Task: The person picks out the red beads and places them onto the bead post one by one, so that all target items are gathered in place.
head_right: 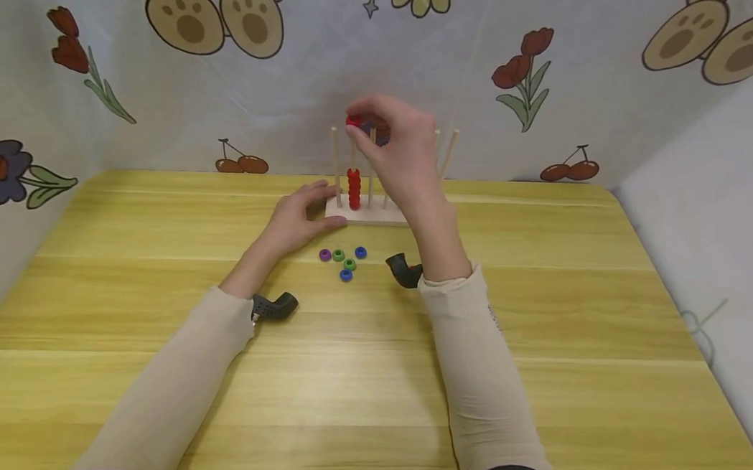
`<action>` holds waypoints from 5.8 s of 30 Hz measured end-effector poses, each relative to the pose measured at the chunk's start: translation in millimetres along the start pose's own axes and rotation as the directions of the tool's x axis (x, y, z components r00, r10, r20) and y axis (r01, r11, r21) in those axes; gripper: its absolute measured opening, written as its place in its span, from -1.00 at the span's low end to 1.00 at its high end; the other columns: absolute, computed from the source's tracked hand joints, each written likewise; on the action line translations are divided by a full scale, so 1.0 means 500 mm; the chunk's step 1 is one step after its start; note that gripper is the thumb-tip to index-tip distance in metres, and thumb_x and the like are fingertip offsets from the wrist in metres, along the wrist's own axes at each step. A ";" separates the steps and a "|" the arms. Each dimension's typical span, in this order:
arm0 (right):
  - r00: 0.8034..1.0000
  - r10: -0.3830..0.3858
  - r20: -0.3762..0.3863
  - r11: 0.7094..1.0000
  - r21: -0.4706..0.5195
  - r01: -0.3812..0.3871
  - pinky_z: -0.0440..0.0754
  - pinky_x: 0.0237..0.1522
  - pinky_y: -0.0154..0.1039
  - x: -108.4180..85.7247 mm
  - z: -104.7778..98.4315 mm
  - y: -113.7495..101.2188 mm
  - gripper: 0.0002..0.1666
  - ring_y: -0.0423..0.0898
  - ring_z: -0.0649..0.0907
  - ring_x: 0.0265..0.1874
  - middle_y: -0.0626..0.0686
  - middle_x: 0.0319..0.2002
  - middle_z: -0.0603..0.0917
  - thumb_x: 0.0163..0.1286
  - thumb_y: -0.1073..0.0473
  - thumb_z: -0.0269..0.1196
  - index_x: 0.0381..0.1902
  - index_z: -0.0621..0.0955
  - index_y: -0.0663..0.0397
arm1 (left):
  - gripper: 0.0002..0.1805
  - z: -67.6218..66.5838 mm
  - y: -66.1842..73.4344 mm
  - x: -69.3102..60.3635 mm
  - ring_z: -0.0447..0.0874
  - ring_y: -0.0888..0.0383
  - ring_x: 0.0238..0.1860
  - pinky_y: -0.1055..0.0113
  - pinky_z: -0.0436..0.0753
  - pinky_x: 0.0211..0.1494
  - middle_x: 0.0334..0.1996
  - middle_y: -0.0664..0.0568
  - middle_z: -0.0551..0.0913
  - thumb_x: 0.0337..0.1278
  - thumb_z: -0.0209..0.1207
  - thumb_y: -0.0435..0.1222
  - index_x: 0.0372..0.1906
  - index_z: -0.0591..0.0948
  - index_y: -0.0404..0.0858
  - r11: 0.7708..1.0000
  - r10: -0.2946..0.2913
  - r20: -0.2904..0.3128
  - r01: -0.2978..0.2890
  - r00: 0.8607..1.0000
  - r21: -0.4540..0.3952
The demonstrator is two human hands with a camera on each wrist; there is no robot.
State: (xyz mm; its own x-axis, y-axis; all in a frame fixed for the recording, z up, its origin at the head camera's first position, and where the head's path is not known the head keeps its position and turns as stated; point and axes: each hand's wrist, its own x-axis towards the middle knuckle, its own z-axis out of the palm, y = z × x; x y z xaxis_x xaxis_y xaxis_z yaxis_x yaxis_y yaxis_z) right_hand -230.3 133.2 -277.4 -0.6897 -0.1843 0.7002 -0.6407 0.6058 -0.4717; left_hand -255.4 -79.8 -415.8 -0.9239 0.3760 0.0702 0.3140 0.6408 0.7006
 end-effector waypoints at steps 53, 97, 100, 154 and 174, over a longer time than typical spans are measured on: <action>0.999 -0.017 0.029 0.993 0.120 0.013 0.72 0.03 -0.32 -0.094 -0.080 0.051 -0.83 -0.03 0.79 -0.15 0.07 -0.11 0.86 0.43 0.30 0.41 -0.06 0.82 0.16 | -0.20 0.001 0.001 0.002 0.06 -0.18 0.69 -0.17 0.01 0.72 0.66 -0.03 0.23 0.26 0.40 0.14 0.54 0.48 0.00 0.999 -0.033 0.007 0.033 0.999 0.014; 0.611 0.327 0.721 0.914 -0.079 -0.397 0.77 0.06 -0.12 -0.227 -0.140 0.176 -0.59 -0.12 0.74 -0.10 -0.05 -0.07 0.84 0.30 -0.03 0.55 0.06 0.79 -0.05 | -0.20 -0.001 0.003 0.003 0.07 -0.15 0.69 -0.16 0.00 0.73 0.66 -0.04 0.24 0.27 0.40 0.14 0.54 0.47 0.00 0.999 -0.037 0.011 0.037 0.999 0.022; 0.566 0.309 0.764 0.910 -0.064 -0.411 0.76 0.03 -0.19 -0.229 -0.130 0.174 -0.58 -0.09 0.72 -0.13 -0.04 -0.08 0.81 0.27 -0.03 0.57 0.04 0.79 -0.05 | -0.21 0.000 0.004 0.002 0.08 -0.15 0.69 -0.15 0.00 0.73 0.66 -0.04 0.23 0.28 0.39 0.14 0.54 0.47 0.01 0.999 -0.043 0.012 0.043 0.999 0.021; 0.981 0.061 -0.184 0.995 0.089 -0.045 0.75 0.04 -0.29 -0.013 -0.059 0.014 -0.74 -0.17 0.78 -0.15 0.09 -0.09 0.85 0.46 0.18 0.40 0.01 0.81 0.18 | -0.21 0.002 0.003 -0.004 0.07 -0.18 0.68 -0.16 0.00 0.73 0.66 -0.06 0.24 0.27 0.41 0.12 0.53 0.49 -0.03 1.000 -0.023 0.000 0.023 1.000 0.002; 1.000 0.000 0.021 0.998 -0.068 0.001 0.64 -0.21 -0.15 -0.003 0.004 0.033 -0.75 0.02 0.75 -0.26 0.13 -0.17 0.84 0.51 0.15 0.36 0.00 0.80 0.18 | -0.20 0.000 0.001 0.001 0.06 -0.18 0.69 -0.17 0.02 0.72 0.66 -0.05 0.24 0.26 0.40 0.16 0.54 0.48 0.00 1.000 -0.013 0.007 0.013 1.000 0.009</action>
State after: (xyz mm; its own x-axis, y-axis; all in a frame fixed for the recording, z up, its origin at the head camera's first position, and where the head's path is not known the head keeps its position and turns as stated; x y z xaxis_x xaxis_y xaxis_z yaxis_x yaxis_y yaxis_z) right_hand -240.7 141.8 -287.3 -0.6966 -0.2003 0.6889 -0.6174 0.6565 -0.4335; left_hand -255.8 -79.6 -415.4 -0.9263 0.3726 0.0564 0.3044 0.6516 0.6948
